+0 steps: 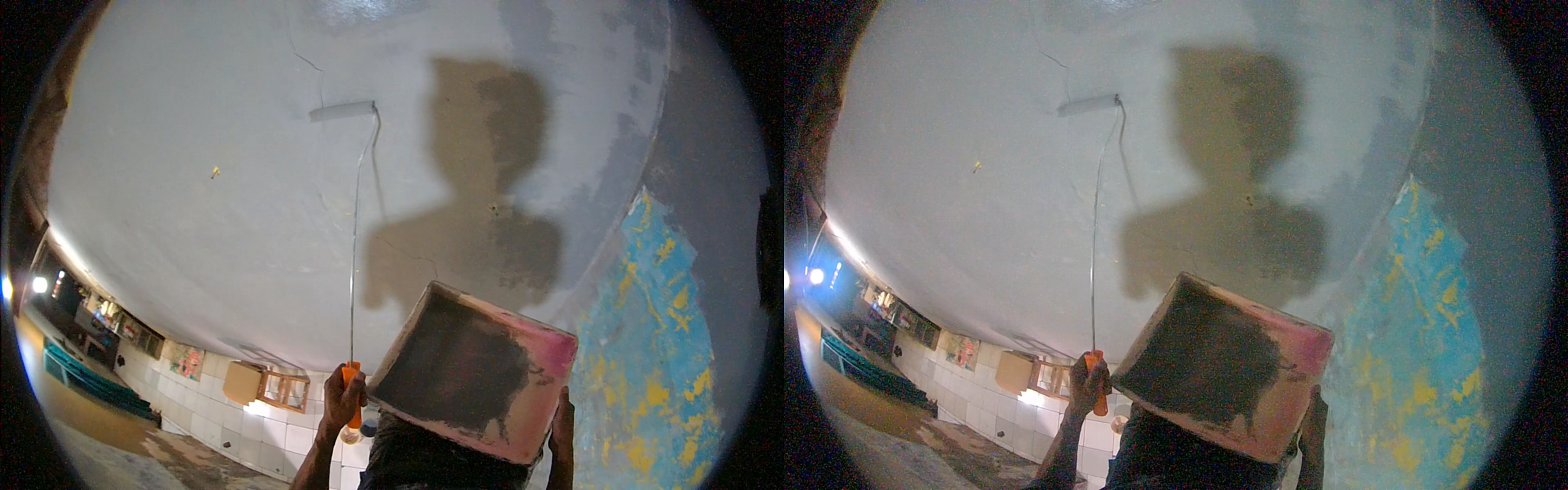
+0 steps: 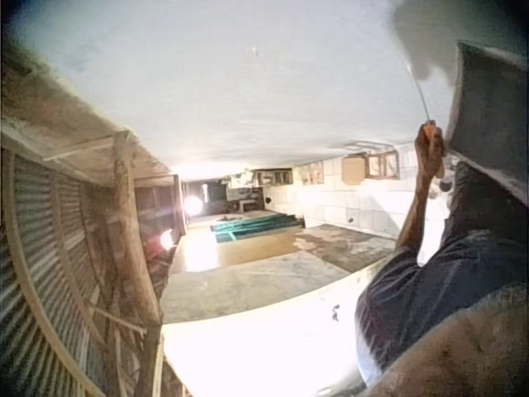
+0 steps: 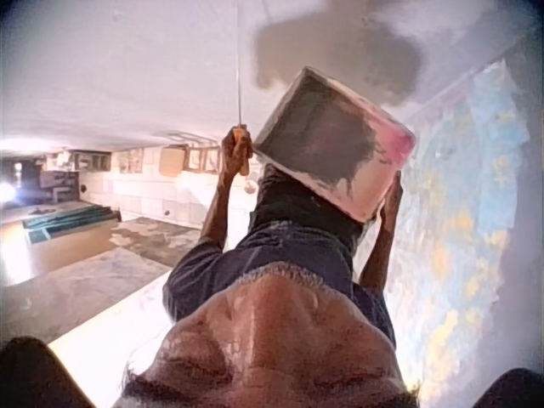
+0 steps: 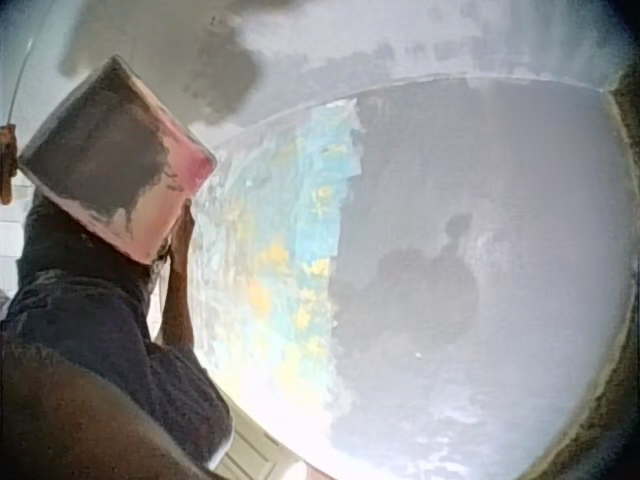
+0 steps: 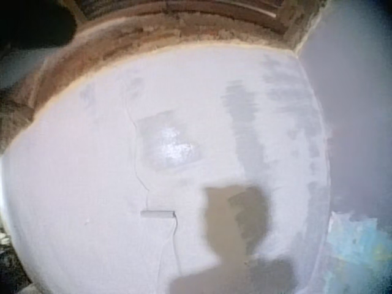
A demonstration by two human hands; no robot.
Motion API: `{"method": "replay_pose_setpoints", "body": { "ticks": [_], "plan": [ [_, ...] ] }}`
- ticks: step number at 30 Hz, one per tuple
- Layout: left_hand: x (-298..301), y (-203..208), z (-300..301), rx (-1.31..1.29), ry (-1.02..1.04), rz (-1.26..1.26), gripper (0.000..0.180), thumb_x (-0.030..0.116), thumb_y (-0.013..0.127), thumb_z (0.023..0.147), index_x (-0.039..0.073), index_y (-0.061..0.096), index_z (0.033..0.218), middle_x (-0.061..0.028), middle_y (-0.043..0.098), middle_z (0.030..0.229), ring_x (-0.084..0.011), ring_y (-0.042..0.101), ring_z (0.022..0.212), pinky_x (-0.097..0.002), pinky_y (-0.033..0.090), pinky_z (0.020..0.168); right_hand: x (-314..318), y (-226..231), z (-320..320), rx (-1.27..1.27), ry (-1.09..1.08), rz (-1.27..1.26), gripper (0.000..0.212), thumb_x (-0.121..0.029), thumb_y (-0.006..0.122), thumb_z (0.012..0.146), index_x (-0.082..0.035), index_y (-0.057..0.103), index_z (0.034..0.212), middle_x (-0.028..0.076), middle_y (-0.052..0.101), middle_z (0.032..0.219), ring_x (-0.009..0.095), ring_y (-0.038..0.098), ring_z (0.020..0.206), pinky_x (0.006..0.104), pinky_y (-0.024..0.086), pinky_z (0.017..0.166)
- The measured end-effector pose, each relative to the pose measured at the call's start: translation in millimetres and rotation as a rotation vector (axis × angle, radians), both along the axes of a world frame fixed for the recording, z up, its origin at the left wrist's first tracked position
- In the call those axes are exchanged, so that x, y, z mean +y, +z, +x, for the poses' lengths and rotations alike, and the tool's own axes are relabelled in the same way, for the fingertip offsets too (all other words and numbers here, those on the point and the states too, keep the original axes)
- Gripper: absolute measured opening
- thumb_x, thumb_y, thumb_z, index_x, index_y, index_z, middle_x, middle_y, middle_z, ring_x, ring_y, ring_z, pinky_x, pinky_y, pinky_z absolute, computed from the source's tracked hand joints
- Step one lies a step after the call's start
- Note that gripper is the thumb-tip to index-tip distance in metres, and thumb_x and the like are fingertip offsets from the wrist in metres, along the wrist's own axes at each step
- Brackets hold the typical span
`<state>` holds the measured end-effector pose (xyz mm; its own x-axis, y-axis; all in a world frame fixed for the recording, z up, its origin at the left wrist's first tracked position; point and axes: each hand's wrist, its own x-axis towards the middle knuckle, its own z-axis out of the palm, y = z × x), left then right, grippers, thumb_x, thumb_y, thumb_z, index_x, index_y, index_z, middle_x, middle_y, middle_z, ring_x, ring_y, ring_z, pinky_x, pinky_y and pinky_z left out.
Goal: The person paints a ceiling and the upper section of a wall using a paint roller while holding a paint tray by hand.
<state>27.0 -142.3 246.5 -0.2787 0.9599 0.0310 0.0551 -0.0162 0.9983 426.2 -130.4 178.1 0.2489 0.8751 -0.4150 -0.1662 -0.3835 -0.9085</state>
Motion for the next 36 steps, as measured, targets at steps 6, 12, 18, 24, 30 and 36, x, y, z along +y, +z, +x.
{"method": "replay_pose_setpoints", "body": {
  "ticks": [6, 12, 18, 24, 30, 36],
  "plan": [
    [-9, -25, -2, -0.078, 0.059, -0.060, 0.019, 0.021, 0.047, 0.088, 0.002, 0.047, 0.086, -0.0003, 0.047, 0.056, -0.0081, 0.047, 0.044, -0.0229, 0.040, 0.041, 18, 43, -21, 0.201, -0.146, 0.026, 0.047, -0.041, 0.037, 0.091, 0.000, 0.049, 0.109, 0.009, 0.054, 0.099, 0.019, 0.050, 0.085, 0.0330, 0.041, 0.075],
    [-8, -55, -14, -0.018, -0.028, 0.015, 0.026, 0.026, 0.042, 0.090, 0.000, 0.046, 0.090, -0.0015, 0.047, 0.055, -0.0097, 0.048, 0.045, -0.0241, 0.039, 0.041, 4, 54, -28, 0.189, -0.149, -0.046, 0.051, -0.041, 0.036, 0.091, 0.002, 0.046, 0.117, 0.008, 0.054, 0.108, 0.022, 0.051, 0.093, 0.0352, 0.040, 0.082],
    [6, -56, -23, -0.015, -0.068, -0.059, 0.030, 0.036, 0.043, 0.090, 0.006, 0.044, 0.085, -0.0021, 0.048, 0.057, -0.0101, 0.046, 0.043, -0.0244, 0.039, 0.039, -3, 15, -4, -0.068, 0.014, 0.064, 0.053, -0.043, 0.036, 0.091, 0.004, 0.050, 0.111, 0.010, 0.058, 0.099, 0.022, 0.053, 0.088, 0.0351, 0.042, 0.077],
    [13, -57, -4, -0.132, -0.056, -0.128, 0.032, 0.035, 0.036, 0.092, 0.005, 0.043, 0.081, -0.0003, 0.044, 0.054, -0.0084, 0.044, 0.045, -0.0226, 0.038, 0.040, -12, 8, 15, -0.300, 0.016, 0.031, 0.048, -0.038, 0.032, 0.093, 0.005, 0.053, 0.094, 0.014, 0.061, 0.082, 0.018, 0.051, 0.068, 0.0356, 0.043, 0.061],
    [33, -79, 12, -0.099, -0.063, -0.083, 0.034, 0.038, 0.036, 0.092, 0.006, 0.042, 0.080, -0.0001, 0.042, 0.055, -0.0088, 0.042, 0.045, -0.0246, 0.038, 0.041, -27, 2, 39, -0.061, -0.288, 0.150, 0.026, -0.028, 0.055, 0.084, -0.004, 0.053, 0.096, 0.006, 0.053, 0.073, 0.013, 0.046, 0.060, 0.0265, 0.041, 0.053],
    [63, -107, 9, -0.137, -0.143, -0.016, 0.021, 0.024, 0.043, 0.088, 0.003, 0.045, 0.091, -0.0045, 0.047, 0.075, -0.0159, 0.048, 0.066, -0.0288, 0.040, 0.052, -22, 4, 50, -0.144, 0.008, 0.177, 0.050, -0.041, 0.041, 0.089, 0.004, 0.050, 0.108, 0.010, 0.057, 0.097, 0.020, 0.054, 0.081, 0.0343, 0.045, 0.068]
  ]
}}
